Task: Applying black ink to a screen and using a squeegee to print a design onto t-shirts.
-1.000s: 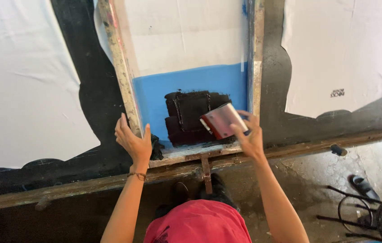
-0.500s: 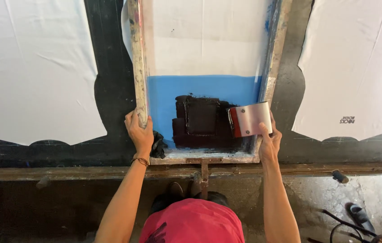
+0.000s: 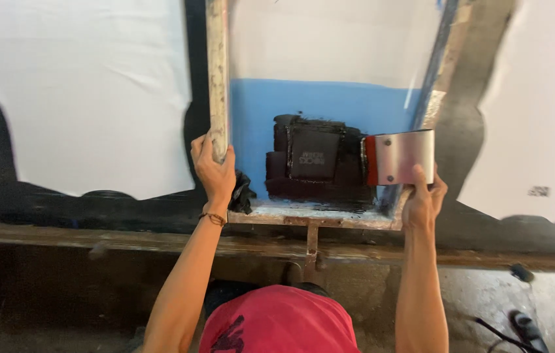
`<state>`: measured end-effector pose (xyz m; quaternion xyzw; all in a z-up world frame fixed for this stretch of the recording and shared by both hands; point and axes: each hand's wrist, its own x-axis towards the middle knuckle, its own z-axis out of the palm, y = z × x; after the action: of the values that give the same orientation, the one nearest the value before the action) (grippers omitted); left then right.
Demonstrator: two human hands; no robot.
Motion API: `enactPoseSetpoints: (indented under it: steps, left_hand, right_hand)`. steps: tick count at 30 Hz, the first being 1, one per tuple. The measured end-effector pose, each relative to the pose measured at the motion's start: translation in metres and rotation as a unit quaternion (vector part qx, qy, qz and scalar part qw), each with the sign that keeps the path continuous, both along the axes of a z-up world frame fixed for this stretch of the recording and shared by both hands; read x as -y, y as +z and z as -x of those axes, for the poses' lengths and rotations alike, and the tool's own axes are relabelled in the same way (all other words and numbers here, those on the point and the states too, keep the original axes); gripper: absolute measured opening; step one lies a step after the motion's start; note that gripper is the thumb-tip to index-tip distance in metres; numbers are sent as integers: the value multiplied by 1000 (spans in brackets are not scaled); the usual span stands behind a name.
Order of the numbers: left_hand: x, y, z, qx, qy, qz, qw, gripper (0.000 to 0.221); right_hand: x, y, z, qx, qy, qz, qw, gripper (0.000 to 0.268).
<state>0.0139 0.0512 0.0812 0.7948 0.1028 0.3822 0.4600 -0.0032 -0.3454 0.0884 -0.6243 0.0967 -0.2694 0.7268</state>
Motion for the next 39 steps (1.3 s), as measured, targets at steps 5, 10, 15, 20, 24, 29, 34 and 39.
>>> enactPoseSetpoints:
  steps: [5,10,15,20,24,29,34,39]
  left_hand:
    - [-100,6,-5,8,-8,4,1000,39]
    - [-234,-2,-8,-5,-15,-25,1000,40]
    - [-364,-18,8,18,-4,-59,998,35]
    - [-438,-24,34,8,-21,-54,998,28]
    - [-473,-48,40,15,-35,-50,998,35]
    - [-483,-57,49,19,-42,-38,998,40]
    - [-496,-67,52,26,-40,-51,998,41]
    - [-505,-59,56,34,-58,-35,997,45]
  right_hand:
    - [-133,33,3,35,-55,-77,995,35]
    - [-240,-14,-5,36,-56,-82,994,39]
    - [-373,-5,19,-4,3,-86,996,18]
    - [-470,25,49,12,4,-110,994,21]
    - [-502,22,59,33,38,-66,997,15]
    - [-516,10,63,61,40,-54,996,20]
    - [-519,-3,62,68,47,-41,996,23]
    - [-543,16,69,85,71,-1,994,27]
